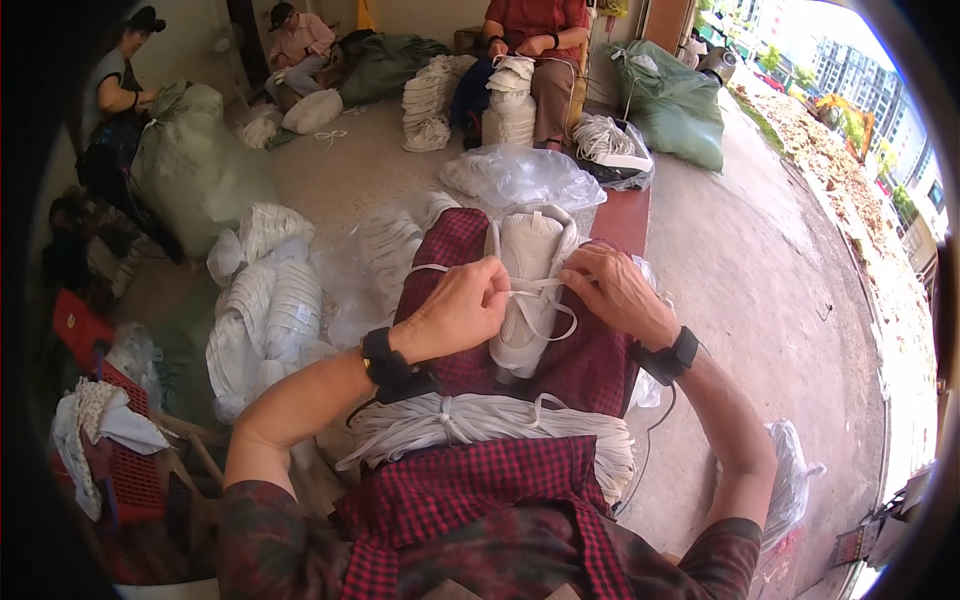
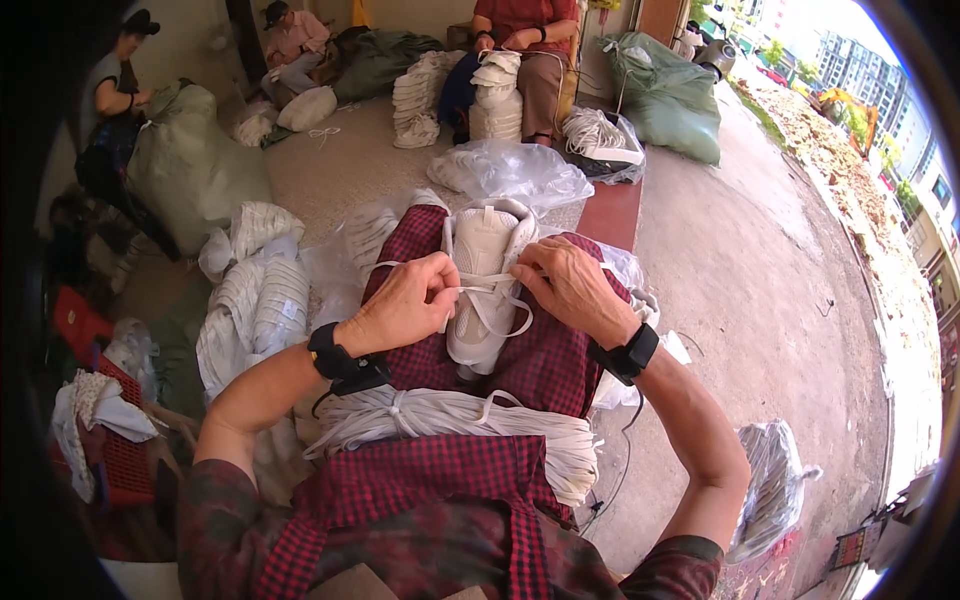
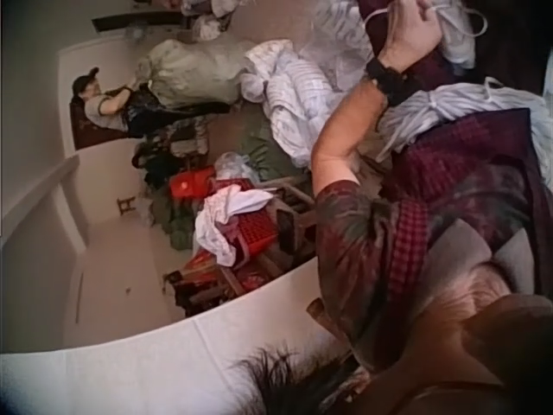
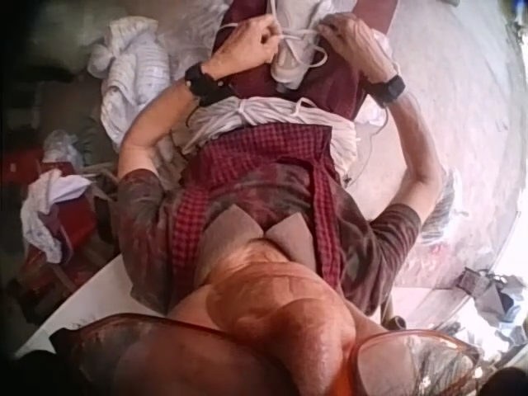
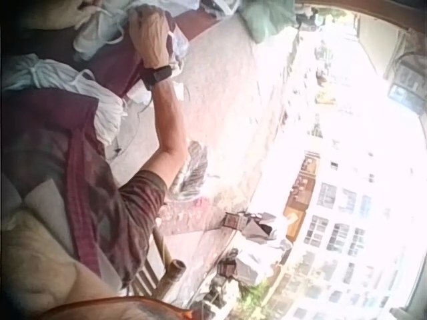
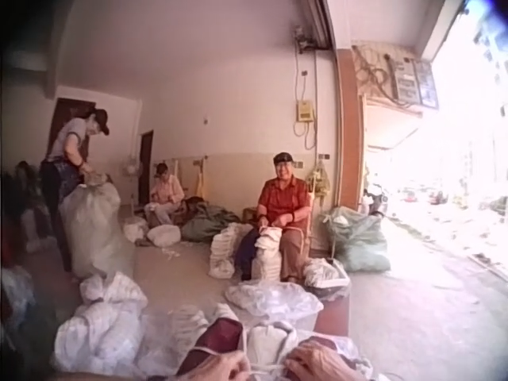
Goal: The person is lacing white sneakers while seated, with a large bundle of laces on their lap.
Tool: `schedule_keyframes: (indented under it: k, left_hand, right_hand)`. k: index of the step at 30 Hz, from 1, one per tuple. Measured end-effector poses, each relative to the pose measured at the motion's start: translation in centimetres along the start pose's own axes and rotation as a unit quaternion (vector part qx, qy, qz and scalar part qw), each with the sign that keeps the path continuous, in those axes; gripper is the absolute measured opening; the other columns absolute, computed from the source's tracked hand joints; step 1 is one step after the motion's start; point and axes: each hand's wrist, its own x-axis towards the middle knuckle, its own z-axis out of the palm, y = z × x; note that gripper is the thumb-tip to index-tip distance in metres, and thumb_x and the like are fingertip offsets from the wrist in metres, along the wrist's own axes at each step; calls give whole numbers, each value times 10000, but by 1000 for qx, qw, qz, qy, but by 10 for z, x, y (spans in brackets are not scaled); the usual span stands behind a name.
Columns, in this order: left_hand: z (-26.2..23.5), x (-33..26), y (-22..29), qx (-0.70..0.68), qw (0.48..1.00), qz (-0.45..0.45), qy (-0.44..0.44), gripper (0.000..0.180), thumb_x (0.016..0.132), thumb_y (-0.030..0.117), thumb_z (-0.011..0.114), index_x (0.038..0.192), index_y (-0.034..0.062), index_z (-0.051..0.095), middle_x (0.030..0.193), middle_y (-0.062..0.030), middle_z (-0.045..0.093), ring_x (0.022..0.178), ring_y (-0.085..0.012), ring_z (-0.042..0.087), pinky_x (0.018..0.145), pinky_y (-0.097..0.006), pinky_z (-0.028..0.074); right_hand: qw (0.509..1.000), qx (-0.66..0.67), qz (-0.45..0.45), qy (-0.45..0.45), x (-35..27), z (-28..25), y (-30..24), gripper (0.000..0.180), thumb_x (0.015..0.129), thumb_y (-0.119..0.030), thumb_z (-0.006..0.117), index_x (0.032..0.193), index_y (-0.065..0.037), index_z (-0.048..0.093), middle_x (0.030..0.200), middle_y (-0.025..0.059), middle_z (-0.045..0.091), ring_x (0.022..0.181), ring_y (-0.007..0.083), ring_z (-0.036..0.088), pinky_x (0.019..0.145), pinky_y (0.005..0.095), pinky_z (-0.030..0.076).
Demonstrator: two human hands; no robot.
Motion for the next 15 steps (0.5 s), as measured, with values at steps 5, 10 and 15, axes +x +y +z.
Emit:
schedule_keyframes:
  k: [5, 10, 15]
  left_hand:
    - [-37, 19, 6, 30, 989, -75, -123, 191, 877, 149, 627, 936, -31, 649, 568, -109, 593, 536, -160, 558, 562, -356, 450]
    - [-40, 22, 9, 1, 989, -69, -133, 402, 870, 398, 722, 829, 2, 663, 522, -60, 497, 485, -106, 440, 485, -315, 366]
    - [-4, 9, 23, 188, 980, 59, -16, 473, 776, 454, 788, 829, 32, 582, 634, -76, 544, 594, -212, 550, 604, -359, 401]
  right_hand:
    - [996, 37, 74, -27, 4, -7, -8, 265, 882, -190, 652, 788, 58, 660, 633, 186, 611, 560, 334, 606, 551, 418, 463]
    - [984, 77, 159, 0, 6, -22, 1, 220, 873, -151, 671, 825, 63, 692, 625, 181, 628, 524, 218, 607, 539, 348, 477]
    - [989, 64, 129, -41, -1, -18, 7, 228, 873, -162, 671, 833, 61, 695, 664, 170, 645, 547, 187, 597, 552, 343, 471]
